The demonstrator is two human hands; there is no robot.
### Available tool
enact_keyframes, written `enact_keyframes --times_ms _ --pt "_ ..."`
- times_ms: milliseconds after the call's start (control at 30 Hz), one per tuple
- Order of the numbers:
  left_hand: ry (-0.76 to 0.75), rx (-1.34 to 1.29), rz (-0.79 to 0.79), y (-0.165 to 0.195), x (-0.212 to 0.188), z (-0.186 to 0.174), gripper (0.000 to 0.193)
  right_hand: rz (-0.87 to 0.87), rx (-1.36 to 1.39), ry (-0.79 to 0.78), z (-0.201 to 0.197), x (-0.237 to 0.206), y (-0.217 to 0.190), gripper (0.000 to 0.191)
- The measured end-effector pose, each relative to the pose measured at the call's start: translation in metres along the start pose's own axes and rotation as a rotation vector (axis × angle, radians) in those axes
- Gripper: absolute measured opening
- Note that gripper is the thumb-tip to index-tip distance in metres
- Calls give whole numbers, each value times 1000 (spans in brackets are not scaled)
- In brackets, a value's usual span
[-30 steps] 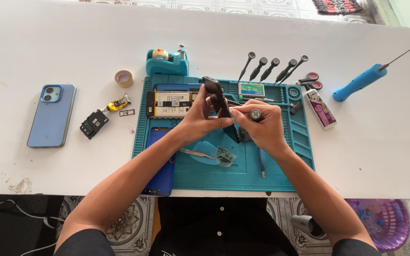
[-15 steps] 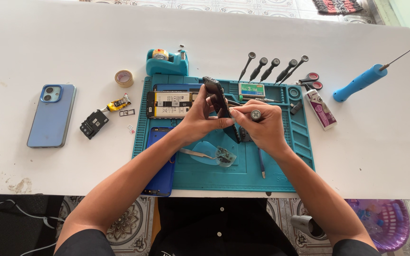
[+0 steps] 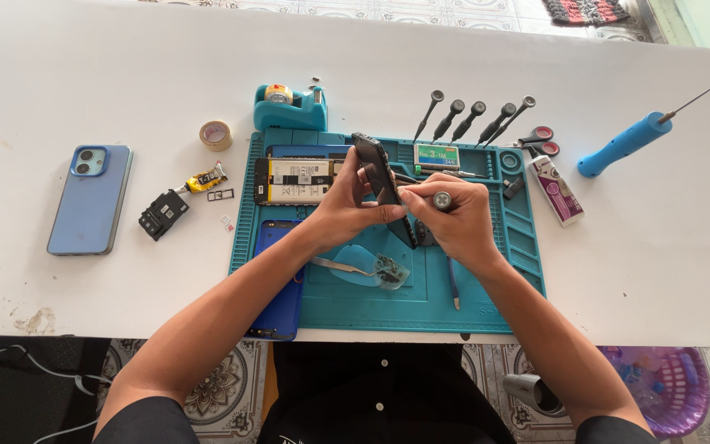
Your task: The person disassembles a smartphone by removing the back cover and unscrewing internal components. They then transfer the camera module to a replacement back cover and begin reassembly by screwing the module into place.
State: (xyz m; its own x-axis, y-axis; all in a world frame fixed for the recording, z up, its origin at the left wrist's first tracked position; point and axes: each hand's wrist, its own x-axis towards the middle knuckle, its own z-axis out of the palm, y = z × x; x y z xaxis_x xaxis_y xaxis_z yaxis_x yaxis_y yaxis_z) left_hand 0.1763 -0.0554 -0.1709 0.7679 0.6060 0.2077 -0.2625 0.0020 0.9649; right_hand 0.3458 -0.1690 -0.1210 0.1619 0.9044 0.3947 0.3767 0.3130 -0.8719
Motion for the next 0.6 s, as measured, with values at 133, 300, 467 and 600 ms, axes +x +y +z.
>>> enact_keyframes --times_ms 133,300,467,600 --pt "6 4 -11 0 0 0 78 16 4 4 1 0 0 11" --pt "7 16 -16 0 0 0 76 1 0 2 1 0 1 10" --pt "4 16 -9 0 0 -1 74 3 -5 2 1 1 0 10" --pt "-1 -13 -10 4 0 -1 75 -25 21 -11 1 0 3 10"
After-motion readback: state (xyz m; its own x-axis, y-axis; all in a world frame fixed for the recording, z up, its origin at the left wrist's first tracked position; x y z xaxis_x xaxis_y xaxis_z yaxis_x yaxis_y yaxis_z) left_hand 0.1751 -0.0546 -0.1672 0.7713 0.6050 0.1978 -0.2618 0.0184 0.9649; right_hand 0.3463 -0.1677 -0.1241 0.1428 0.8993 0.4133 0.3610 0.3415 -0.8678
